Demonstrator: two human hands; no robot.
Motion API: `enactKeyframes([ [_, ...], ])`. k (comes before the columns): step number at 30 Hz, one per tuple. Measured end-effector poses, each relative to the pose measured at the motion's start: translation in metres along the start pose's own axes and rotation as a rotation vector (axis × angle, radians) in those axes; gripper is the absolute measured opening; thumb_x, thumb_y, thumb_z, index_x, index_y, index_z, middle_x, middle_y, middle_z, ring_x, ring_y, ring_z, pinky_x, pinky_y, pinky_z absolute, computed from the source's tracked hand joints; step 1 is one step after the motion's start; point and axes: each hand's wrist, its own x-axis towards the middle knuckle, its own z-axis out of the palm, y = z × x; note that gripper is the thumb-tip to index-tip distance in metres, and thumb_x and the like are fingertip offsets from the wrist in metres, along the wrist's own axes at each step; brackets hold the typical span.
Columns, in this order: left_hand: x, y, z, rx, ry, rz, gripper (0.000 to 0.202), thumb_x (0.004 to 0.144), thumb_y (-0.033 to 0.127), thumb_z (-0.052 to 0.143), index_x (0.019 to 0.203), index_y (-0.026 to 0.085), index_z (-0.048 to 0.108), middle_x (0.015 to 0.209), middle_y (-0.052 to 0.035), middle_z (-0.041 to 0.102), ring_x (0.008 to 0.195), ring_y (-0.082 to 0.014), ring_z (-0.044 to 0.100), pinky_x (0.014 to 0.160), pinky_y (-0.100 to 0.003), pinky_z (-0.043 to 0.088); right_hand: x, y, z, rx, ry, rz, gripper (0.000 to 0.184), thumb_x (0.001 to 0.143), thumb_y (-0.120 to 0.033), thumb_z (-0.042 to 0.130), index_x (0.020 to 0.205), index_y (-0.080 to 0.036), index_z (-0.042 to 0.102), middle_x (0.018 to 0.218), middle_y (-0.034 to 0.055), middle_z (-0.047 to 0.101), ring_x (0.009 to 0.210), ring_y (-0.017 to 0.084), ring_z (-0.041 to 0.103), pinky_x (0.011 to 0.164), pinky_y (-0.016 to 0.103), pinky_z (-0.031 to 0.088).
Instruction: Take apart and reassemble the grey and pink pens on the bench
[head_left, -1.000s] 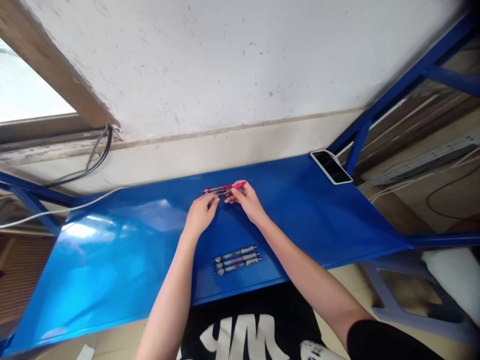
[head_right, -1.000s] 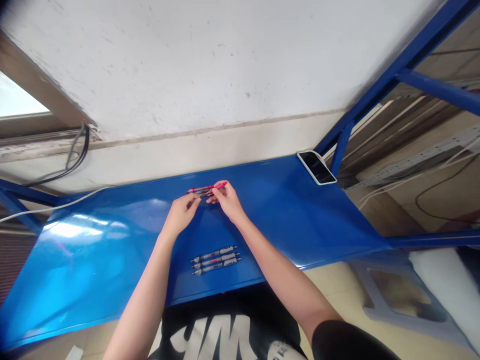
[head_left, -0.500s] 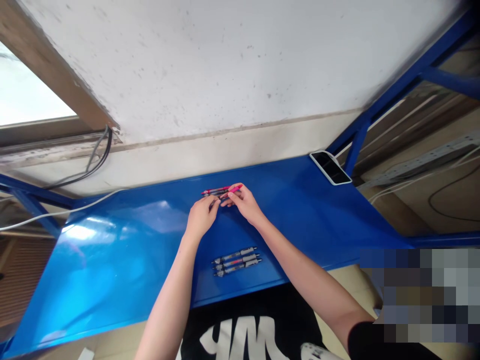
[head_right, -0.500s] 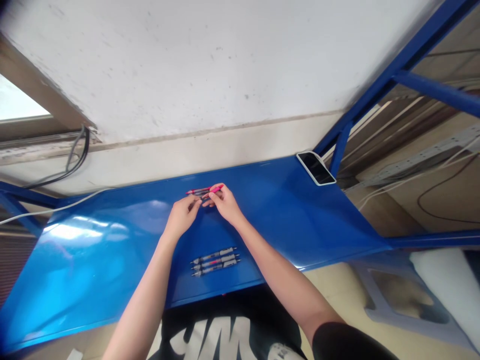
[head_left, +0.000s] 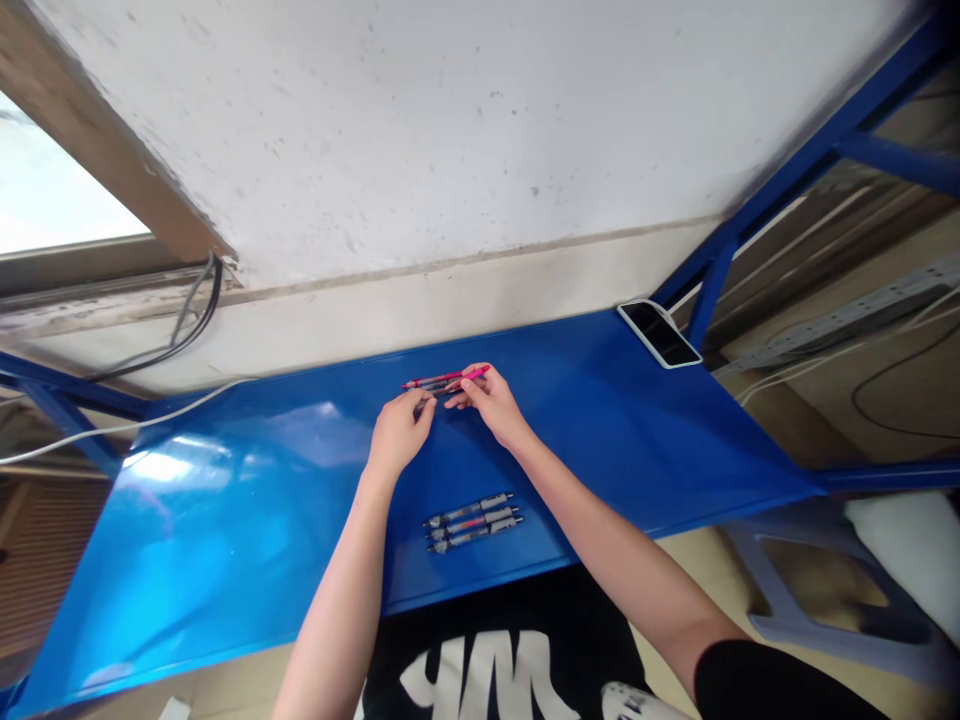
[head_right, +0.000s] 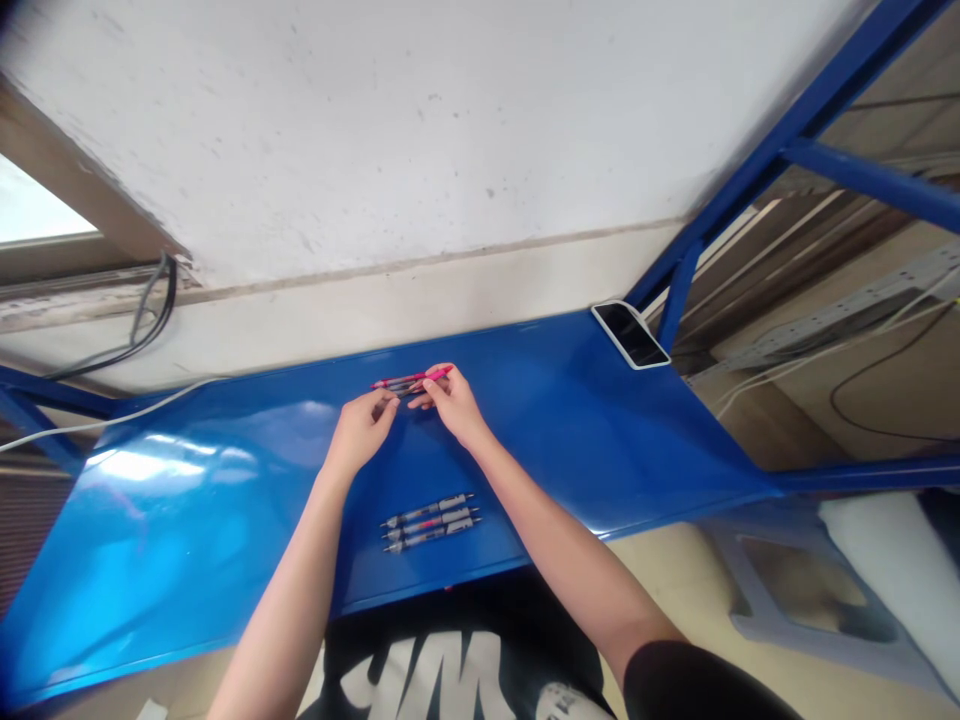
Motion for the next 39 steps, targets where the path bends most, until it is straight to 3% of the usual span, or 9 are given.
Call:
enactKeyframes([
  [7, -0.0007, 0.0012, -0.0007, 0.002, -0.003, -0.004, 0.017, 0.096, 0.022, 0.056, 0.094, 0.019, 0.072, 0.085, -0.0059, 0.074, 0.070, -0.0178, 0.064, 0.067, -0.027, 0.045, -0.0001, 0.0013, -0.0007, -0.004, 0.006, 0.009, 0.044, 0.083, -0.056, 0.077, 0.102, -0.025, 0.052, 0.090, 0.0006, 0.076, 0.066, 0.016, 0.077, 0.060, 0.025, 0.054],
  [13, -0.0019, 0.0080, -0.0006, -0.005, -0.019, 0.002, 0.016, 0.095, 0.021, 0.056, 0.091, 0.019, 0.071, 0.082, -0.0055, 0.074, 0.069, -0.0180, 0.064, 0.066, -0.027, 0.043, -0.0043, -0.0002, 0.0048, -0.044, -0.072, -0.001, 0.039, 0.085, -0.055, 0.075, 0.098, -0.025, 0.054, 0.082, -0.0003, 0.075, 0.066, 0.016, 0.074, 0.060, 0.027, 0.054],
  [25, -0.0016, 0.0037, -0.0008, -0.020, 0.018, -0.002, 0.016, 0.095, 0.024, 0.056, 0.089, 0.019, 0.071, 0.078, -0.0037, 0.071, 0.066, -0.0163, 0.061, 0.063, -0.026, 0.042, 0.0014, 0.0000, -0.0032, -0.007, 0.001, -0.006, 0.041, 0.083, -0.054, 0.077, 0.101, -0.025, 0.055, 0.085, -0.0006, 0.074, 0.067, 0.016, 0.075, 0.060, 0.026, 0.055],
  [39, -0.0019, 0.0062, 0.0006, -0.035, -0.004, 0.013, 0.018, 0.096, 0.024, 0.055, 0.092, 0.019, 0.071, 0.081, -0.0047, 0.074, 0.068, -0.0171, 0.064, 0.063, -0.026, 0.042, -0.0033, -0.0054, 0.0016, 0.008, -0.063, 0.017, 0.040, 0.083, -0.053, 0.078, 0.099, -0.025, 0.055, 0.092, 0.0014, 0.077, 0.070, 0.017, 0.077, 0.063, 0.028, 0.057],
])
